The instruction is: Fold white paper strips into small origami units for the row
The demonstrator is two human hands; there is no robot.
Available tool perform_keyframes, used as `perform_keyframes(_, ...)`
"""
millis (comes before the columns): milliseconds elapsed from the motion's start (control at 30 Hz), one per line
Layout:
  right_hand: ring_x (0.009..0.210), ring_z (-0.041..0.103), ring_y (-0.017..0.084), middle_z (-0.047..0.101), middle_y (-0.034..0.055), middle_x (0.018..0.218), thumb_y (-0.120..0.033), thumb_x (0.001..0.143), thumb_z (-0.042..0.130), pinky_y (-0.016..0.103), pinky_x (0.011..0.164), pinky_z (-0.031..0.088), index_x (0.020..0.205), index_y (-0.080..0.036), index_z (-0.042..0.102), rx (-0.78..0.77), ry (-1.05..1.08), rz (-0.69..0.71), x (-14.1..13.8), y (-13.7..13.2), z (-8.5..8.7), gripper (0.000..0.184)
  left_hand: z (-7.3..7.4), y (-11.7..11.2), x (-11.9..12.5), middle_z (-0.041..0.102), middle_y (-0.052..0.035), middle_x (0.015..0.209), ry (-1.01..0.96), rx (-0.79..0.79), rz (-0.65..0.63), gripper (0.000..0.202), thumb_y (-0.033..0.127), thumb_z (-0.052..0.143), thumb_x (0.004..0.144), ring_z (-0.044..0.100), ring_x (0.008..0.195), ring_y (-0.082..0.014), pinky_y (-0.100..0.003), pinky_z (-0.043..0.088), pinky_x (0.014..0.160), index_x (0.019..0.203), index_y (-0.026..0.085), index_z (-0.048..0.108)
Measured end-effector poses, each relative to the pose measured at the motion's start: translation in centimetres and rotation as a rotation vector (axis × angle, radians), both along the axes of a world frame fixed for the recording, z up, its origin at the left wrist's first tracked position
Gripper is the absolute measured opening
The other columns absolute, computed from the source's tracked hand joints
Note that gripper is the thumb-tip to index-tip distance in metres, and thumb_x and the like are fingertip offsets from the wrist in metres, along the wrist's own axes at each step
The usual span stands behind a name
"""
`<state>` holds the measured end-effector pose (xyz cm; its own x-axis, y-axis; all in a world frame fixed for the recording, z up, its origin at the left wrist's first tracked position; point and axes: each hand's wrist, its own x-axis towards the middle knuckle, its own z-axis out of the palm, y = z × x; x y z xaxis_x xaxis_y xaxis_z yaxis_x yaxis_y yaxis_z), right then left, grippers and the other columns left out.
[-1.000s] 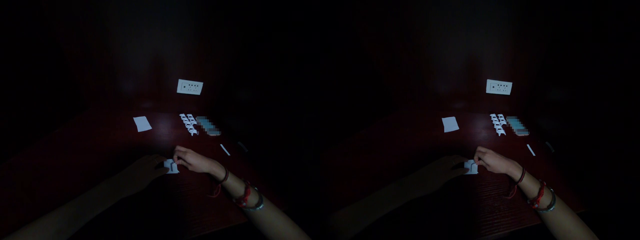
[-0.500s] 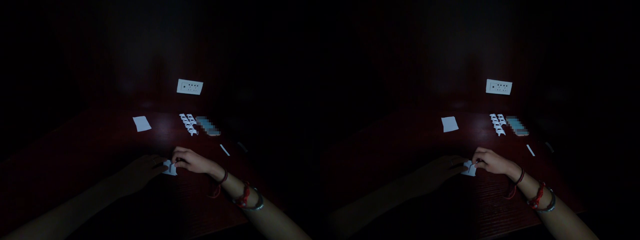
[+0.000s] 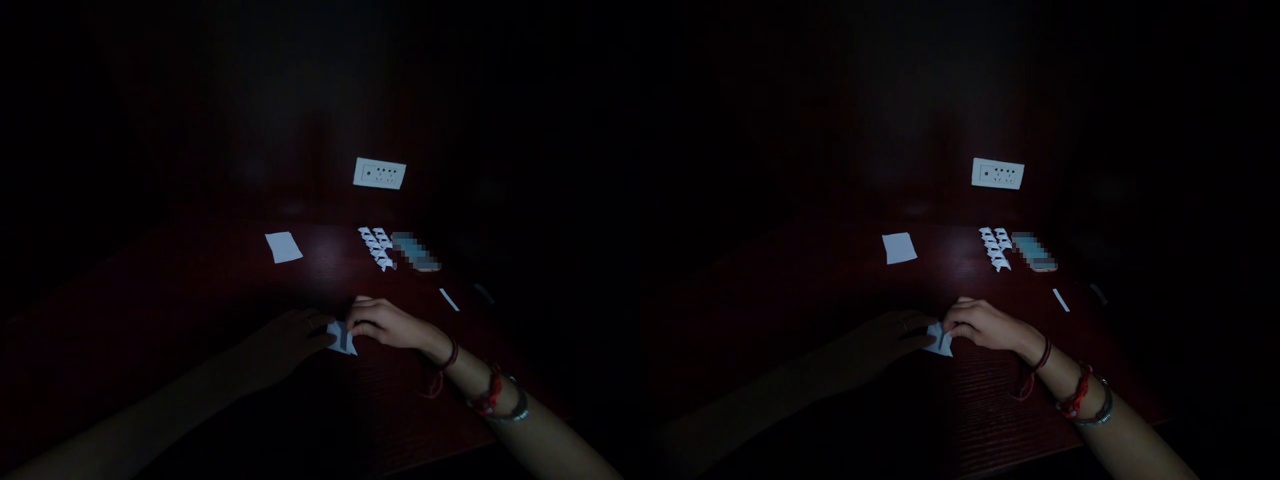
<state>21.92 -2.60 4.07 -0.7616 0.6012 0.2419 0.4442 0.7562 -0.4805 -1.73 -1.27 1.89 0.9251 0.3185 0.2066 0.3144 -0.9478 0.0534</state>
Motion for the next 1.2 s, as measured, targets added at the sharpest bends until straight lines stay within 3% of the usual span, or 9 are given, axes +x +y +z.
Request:
perform_keyframes(167,0.081,0.05,0.012,0.057,0.0049,0.086,-0.022,0.082,0.046,0.025,0.074,0.039,0.089,-0.014,0.057,-0.059,0.015,0.002,0.0,0.0,-0.1,0.015,0.0,0.0,0.1,0.036,-0.0058,0.129,0.032,0.033,0.01,0.043,0.009,0.042,0.082,0.033,0.115,-0.0237,-0.041,0.029,0.093,0.122,0.025,0.038)
perform_keyframes(400,0.065,0.047,0.009,0.052,-0.0002,0.073,-0.022,0.076,0.055,0.02,0.06,0.039,0.081,-0.014,0.053,-0.067,0.085,-0.203,-0.7,0.1,-1.0,0.01,0.4,0.2,0.2,0.035,-0.0043,0.13,0.005,-0.016,0.013,0.054,0.006,0.044,0.079,0.035,0.114,-0.0231,-0.039,0.03,0.093,0.127,0.026,0.029)
perform_keyframes(533,0.069,0.048,0.01,0.053,0.0015,0.078,-0.017,0.077,0.053,0.021,0.064,0.04,0.084,-0.015,0.055,-0.055,0.089,-0.197,-0.7,0.0,-1.1,0.008,0.6,0.4,0.2,0.035,-0.0021,0.13,-0.034,-0.024,-0.036,0.054,0.005,0.044,0.079,0.034,0.115,-0.0222,-0.039,0.029,0.093,0.125,0.031,0.032)
perform_keyframes(733,0.083,0.048,0.012,0.047,0.0055,0.097,-0.018,0.074,0.056,0.026,0.072,0.042,0.099,-0.018,0.056,-0.069,0.057,-0.205,0.4,0.0,-0.9,0.024,-0.1,0.4,0.4,0.035,0.0004,0.129,-0.06,-0.049,0.024,0.051,0.008,0.045,0.079,0.037,0.113,-0.0224,-0.039,0.032,0.091,0.12,0.037,0.039)
perform_keyframes(1000,0.074,0.049,0.011,0.051,0.0031,0.082,-0.017,0.078,0.051,0.023,0.067,0.041,0.085,-0.015,0.057,-0.054,0.009,-0.179,0.3,0.2,-1.0,0.009,0.3,0.2,0.4,0.036,0.0009,0.129,-0.071,-0.084,-0.006,0.048,0.009,0.045,0.081,0.037,0.113,-0.0204,-0.036,0.031,0.092,0.12,0.036,0.039)
perform_keyframes(1200,0.068,0.049,0.01,0.053,0.0023,0.076,-0.015,0.078,0.051,0.022,0.063,0.04,0.082,-0.014,0.056,-0.056,0.006,-0.177,0.2,0.0,-0.7,0.007,0.7,0.0,0.7,0.045,0.0018,0.121,-0.122,-0.191,0.05,0.039,0.017,0.044,0.084,0.045,0.105,-0.0195,-0.034,0.037,0.086,0.117,0.036,0.042)
